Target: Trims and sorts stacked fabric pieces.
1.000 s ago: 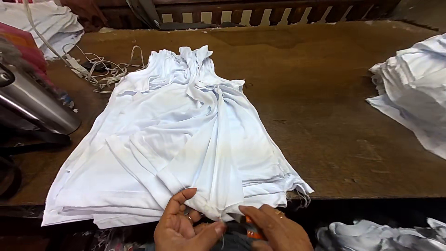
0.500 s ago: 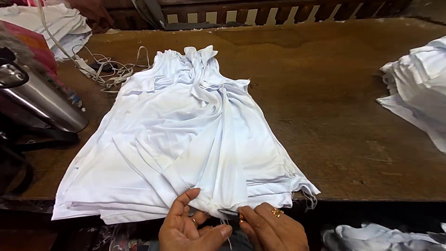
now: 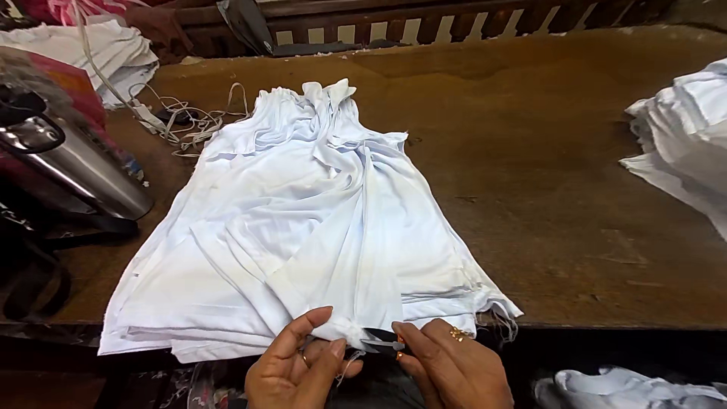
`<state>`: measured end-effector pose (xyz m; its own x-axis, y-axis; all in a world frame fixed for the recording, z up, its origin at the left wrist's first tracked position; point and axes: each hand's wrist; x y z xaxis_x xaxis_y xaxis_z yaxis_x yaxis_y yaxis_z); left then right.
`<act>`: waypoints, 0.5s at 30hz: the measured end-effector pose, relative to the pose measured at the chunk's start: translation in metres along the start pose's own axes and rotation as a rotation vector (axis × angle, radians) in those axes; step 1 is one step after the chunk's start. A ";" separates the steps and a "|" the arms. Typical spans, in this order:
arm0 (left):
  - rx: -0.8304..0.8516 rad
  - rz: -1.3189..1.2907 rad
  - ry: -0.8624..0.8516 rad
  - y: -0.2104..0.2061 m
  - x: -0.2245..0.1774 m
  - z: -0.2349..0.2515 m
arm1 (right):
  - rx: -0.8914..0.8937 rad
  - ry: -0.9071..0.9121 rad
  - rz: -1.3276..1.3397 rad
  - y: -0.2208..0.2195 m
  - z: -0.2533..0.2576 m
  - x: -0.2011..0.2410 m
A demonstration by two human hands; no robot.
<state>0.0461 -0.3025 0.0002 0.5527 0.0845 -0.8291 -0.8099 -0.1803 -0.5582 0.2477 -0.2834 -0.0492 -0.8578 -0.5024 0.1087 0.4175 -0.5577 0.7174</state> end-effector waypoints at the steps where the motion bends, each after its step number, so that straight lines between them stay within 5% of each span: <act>1: 0.013 0.010 -0.019 0.000 0.001 -0.001 | -0.006 0.000 0.010 -0.001 0.000 0.002; 15: 0.146 0.266 -0.174 -0.002 0.003 -0.005 | -0.033 -0.022 0.036 -0.008 0.001 0.008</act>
<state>0.0505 -0.3066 -0.0011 0.2871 0.2219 -0.9318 -0.9475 -0.0774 -0.3104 0.2369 -0.2821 -0.0529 -0.8480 -0.5085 0.1494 0.4579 -0.5609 0.6898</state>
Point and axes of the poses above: each hand's wrist, its own z-axis towards the middle knuckle, its own y-axis out of the back of the hand, x = y × z, and after that the axes turned 14 degrees about -z, right-handed
